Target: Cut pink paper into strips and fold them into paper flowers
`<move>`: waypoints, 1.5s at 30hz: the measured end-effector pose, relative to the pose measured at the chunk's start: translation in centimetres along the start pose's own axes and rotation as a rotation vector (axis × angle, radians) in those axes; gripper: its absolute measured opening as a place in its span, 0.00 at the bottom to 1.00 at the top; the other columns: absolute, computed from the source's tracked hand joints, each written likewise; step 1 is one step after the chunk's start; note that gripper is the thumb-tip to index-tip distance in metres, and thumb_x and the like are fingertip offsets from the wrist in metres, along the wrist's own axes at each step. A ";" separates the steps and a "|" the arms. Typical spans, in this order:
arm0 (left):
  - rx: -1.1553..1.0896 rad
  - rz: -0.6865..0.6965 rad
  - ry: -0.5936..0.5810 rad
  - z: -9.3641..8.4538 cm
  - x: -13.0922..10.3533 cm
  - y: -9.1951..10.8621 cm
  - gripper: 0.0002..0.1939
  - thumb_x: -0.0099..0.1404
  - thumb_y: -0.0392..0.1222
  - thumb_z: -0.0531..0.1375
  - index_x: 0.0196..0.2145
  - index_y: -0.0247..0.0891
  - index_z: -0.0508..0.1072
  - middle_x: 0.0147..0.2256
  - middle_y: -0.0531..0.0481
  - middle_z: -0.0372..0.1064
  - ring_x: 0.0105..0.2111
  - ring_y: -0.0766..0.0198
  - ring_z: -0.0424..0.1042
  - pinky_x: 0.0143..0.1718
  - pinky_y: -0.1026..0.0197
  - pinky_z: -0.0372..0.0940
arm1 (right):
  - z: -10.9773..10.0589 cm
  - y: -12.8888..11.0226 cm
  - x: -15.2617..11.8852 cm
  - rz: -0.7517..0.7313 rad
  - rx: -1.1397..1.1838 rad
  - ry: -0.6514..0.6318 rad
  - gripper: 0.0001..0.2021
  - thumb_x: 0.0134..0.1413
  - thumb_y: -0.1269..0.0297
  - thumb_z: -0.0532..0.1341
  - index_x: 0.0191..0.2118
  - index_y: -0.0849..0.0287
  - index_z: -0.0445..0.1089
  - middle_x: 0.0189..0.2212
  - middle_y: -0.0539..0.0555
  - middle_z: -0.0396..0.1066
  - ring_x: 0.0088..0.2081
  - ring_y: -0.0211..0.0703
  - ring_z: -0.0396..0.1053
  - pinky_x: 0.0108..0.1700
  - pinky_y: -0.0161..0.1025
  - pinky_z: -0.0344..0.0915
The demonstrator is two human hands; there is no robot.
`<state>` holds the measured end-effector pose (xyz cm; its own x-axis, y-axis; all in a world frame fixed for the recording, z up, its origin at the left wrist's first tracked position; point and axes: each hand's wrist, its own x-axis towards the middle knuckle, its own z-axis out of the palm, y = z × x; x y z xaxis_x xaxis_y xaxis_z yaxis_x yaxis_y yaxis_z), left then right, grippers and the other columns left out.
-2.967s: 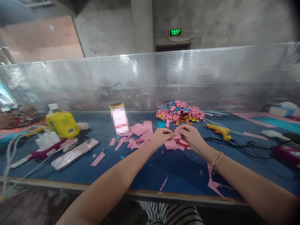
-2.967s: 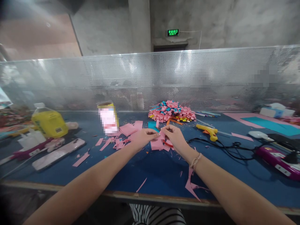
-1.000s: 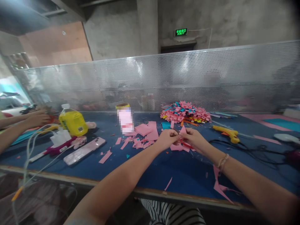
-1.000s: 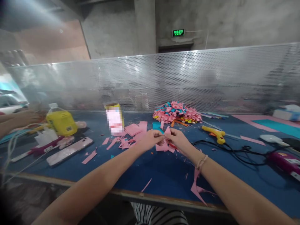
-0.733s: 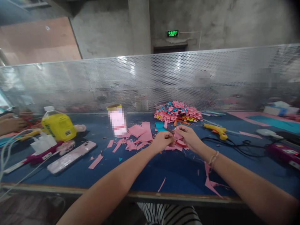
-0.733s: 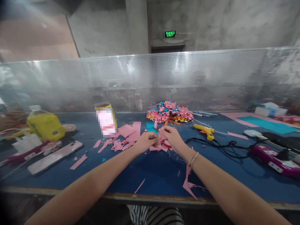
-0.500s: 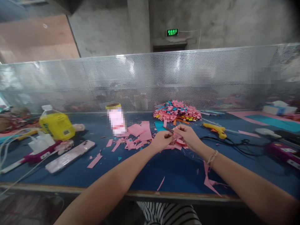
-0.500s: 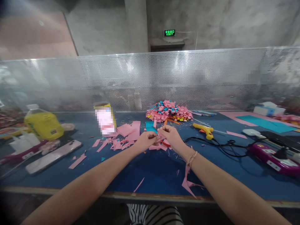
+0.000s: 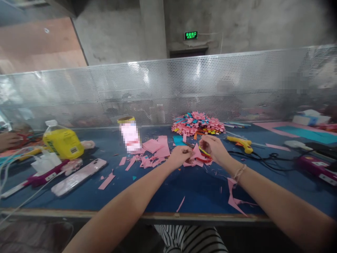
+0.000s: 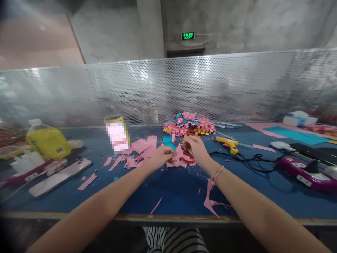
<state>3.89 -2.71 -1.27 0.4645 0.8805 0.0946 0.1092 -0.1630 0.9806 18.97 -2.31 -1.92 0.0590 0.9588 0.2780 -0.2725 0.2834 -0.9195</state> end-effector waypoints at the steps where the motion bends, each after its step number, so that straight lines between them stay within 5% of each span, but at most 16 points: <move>1: -0.013 -0.014 0.006 0.0 0.0 0.1 0.10 0.48 0.40 0.59 0.16 0.33 0.62 0.13 0.58 0.59 0.16 0.71 0.65 0.23 0.66 0.62 | -0.1 0.0 0.2 -0.001 -0.014 -0.005 0.11 0.39 0.57 0.59 0.19 0.60 0.64 0.18 0.48 0.63 0.21 0.33 0.60 0.25 0.32 0.57; 9: 0.043 0.019 -0.028 -0.1 0.0 0.3 0.11 0.50 0.43 0.58 0.17 0.33 0.62 0.14 0.56 0.60 0.15 0.73 0.63 0.21 0.68 0.60 | 0.4 0.4 -0.2 -0.031 -0.265 -0.097 0.08 0.37 0.61 0.61 0.21 0.60 0.64 0.14 0.43 0.56 0.15 0.28 0.49 0.18 0.30 0.47; 16: 0.230 0.141 -0.042 -0.3 -0.1 0.5 0.13 0.50 0.47 0.57 0.19 0.33 0.63 0.16 0.56 0.60 0.16 0.74 0.60 0.20 0.69 0.57 | 0.5 0.2 -0.3 0.016 -0.050 -0.134 0.10 0.38 0.61 0.61 0.19 0.60 0.62 0.15 0.45 0.58 0.18 0.30 0.56 0.22 0.31 0.55; 24: 0.342 0.146 0.060 -0.7 0.0 0.1 0.11 0.55 0.43 0.51 0.20 0.35 0.61 0.16 0.55 0.60 0.16 0.72 0.60 0.19 0.68 0.57 | 0.7 -0.1 -0.5 0.085 -0.298 -0.203 0.13 0.36 0.56 0.61 0.20 0.61 0.62 0.16 0.45 0.58 0.18 0.31 0.59 0.24 0.32 0.60; 33: 0.429 0.239 0.046 -1.2 0.1 -0.1 0.13 0.56 0.47 0.50 0.22 0.35 0.62 0.16 0.56 0.58 0.18 0.72 0.59 0.20 0.68 0.54 | 1.0 -0.4 -0.8 0.031 -0.416 -0.132 0.15 0.33 0.54 0.62 0.19 0.61 0.62 0.13 0.46 0.59 0.15 0.31 0.57 0.18 0.31 0.54; 45: 0.416 0.177 0.041 -1.6 0.1 -0.2 0.12 0.55 0.48 0.52 0.28 0.36 0.65 0.13 0.58 0.56 0.14 0.72 0.58 0.18 0.68 0.55 | 0.5 -0.6 -0.7 -0.012 -0.447 -0.098 0.12 0.35 0.56 0.61 0.22 0.62 0.66 0.09 0.45 0.58 0.11 0.29 0.53 0.14 0.30 0.49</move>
<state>2.51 -1.83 -1.21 0.4736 0.8384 0.2697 0.3788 -0.4704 0.7970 18.66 -3.14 -1.39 -0.0379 0.9549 0.2945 0.1705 0.2966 -0.9397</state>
